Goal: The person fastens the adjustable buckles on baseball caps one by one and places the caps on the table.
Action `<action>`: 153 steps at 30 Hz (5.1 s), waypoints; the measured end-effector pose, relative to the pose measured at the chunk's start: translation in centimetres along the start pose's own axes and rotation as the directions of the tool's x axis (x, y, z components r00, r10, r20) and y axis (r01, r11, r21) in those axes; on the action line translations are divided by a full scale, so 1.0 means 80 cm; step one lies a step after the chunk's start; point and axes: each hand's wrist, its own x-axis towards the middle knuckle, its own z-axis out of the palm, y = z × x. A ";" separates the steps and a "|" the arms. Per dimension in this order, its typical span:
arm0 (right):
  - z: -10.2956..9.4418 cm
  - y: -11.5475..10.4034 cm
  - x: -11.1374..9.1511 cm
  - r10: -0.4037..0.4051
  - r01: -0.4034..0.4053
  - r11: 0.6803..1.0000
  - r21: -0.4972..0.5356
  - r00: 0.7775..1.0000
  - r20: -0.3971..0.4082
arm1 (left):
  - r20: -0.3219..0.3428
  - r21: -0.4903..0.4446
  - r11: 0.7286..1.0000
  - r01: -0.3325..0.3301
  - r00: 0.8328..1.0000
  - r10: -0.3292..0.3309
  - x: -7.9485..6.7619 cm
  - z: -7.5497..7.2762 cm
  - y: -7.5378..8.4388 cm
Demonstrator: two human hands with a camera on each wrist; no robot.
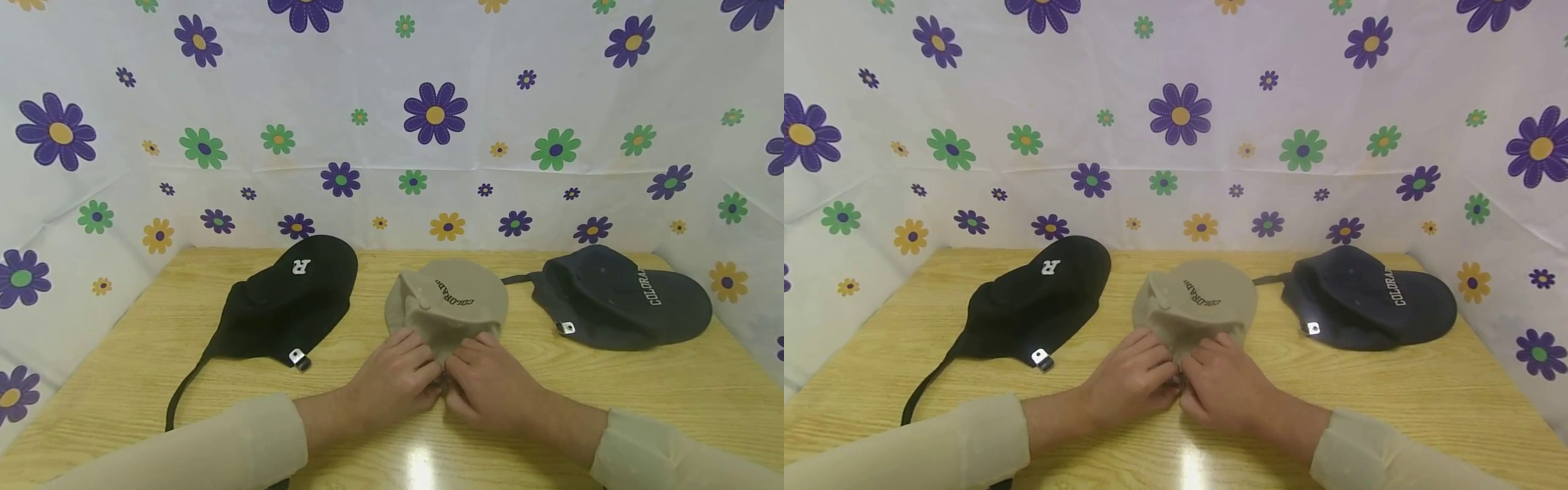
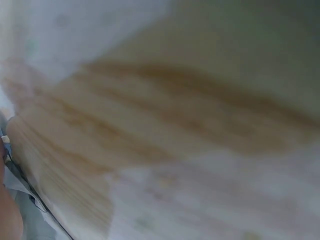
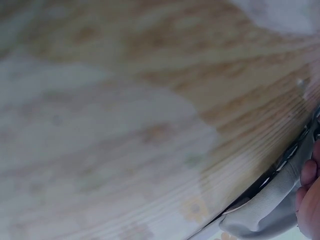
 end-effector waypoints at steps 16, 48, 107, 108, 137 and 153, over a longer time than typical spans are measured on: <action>-0.004 0.002 0.002 -0.025 0.026 1.000 0.013 0.999 -0.048 | -0.010 0.010 1.000 0.013 1.000 -0.013 0.002 0.000 0.000; -0.002 0.000 0.002 0.025 -0.025 1.000 0.011 0.999 0.024 | 0.000 0.057 0.997 0.050 0.999 -0.050 -0.003 -0.001 0.000; 0.001 0.003 0.003 -0.015 0.014 1.000 -0.015 0.999 -0.032 | 0.044 0.023 1.000 -0.010 0.999 0.009 0.005 0.003 -0.004; 0.001 0.004 0.003 -0.018 0.018 1.000 -0.016 0.999 -0.032 | 0.045 0.021 1.000 -0.008 0.999 0.007 0.005 0.003 -0.004; 0.001 0.004 0.005 0.009 -0.009 1.000 -0.004 1.000 -0.022 | 0.085 -0.080 0.995 0.052 0.995 -0.045 -0.002 0.002 -0.007; 0.001 0.005 0.004 -0.006 0.006 1.000 -0.010 1.000 -0.028 | 0.060 -0.009 1.000 0.007 0.998 -0.007 0.002 0.001 -0.008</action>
